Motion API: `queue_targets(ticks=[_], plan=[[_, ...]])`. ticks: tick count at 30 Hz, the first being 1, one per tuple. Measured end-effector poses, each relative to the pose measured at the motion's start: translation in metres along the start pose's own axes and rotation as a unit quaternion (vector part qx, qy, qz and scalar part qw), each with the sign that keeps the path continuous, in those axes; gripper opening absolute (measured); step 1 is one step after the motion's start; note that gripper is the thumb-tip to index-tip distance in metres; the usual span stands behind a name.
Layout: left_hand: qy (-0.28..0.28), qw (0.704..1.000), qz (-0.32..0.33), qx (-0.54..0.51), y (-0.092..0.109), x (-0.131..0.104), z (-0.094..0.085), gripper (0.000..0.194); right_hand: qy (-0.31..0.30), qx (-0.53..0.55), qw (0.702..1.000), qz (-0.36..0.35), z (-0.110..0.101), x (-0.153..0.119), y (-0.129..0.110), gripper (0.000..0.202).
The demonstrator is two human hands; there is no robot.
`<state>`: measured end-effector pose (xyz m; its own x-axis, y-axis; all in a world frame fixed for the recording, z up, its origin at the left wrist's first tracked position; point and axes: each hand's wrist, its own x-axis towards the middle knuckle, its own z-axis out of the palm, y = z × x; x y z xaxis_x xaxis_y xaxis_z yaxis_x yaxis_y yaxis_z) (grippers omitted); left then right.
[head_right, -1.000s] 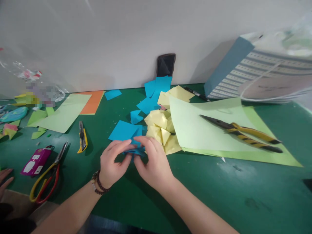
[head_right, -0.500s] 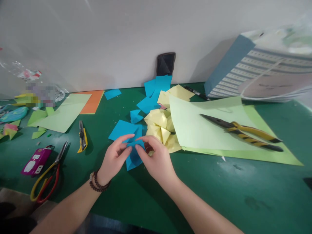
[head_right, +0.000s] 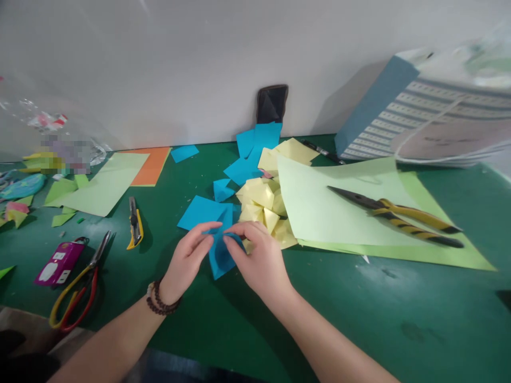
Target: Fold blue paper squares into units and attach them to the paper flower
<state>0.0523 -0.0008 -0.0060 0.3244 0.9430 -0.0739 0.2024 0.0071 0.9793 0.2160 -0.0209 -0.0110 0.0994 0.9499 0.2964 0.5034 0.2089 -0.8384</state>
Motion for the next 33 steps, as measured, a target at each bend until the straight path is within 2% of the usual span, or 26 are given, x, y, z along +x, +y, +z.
queue_targets(ticks=[5, 10, 13, 18, 28, 31, 33], plan=[[0.009, 1.000, -0.025, 0.006, -0.006, 0.004, 0.001, 0.013, 0.018, 0.001, 0.999, -0.047, -0.001, 0.000, -0.001, 0.006], [0.020, 0.999, -0.022, -0.013, -0.008, 0.006, -0.002, 0.013, -0.015, -0.005, 0.991, -0.130, -0.005, 0.001, -0.005, 0.015], [0.026, 0.999, -0.020, 0.003, -0.006, 0.005, -0.003, 0.013, -0.028, -0.012, 0.992, -0.121, -0.006, 0.001, -0.006, 0.025], [0.030, 0.999, 0.000, 0.016, -0.003, 0.004, -0.002, 0.014, -0.021, -0.040, 0.994, -0.096, -0.003, 0.003, -0.004, 0.009], [0.025, 0.999, 0.015, 0.014, -0.003, 0.003, -0.003, 0.016, -0.019, -0.109, 0.988, -0.107, -0.005, 0.005, 0.001, 0.017], [0.046, 0.999, 0.018, -0.004, -0.006, 0.005, -0.004, 0.016, -0.043, -0.075, 0.990, -0.109, -0.008, 0.004, -0.002, 0.027], [0.075, 0.997, 0.014, -0.008, -0.008, 0.006, -0.004, 0.015, -0.075, -0.054, 0.990, -0.110, -0.010, 0.003, -0.004, 0.044]])
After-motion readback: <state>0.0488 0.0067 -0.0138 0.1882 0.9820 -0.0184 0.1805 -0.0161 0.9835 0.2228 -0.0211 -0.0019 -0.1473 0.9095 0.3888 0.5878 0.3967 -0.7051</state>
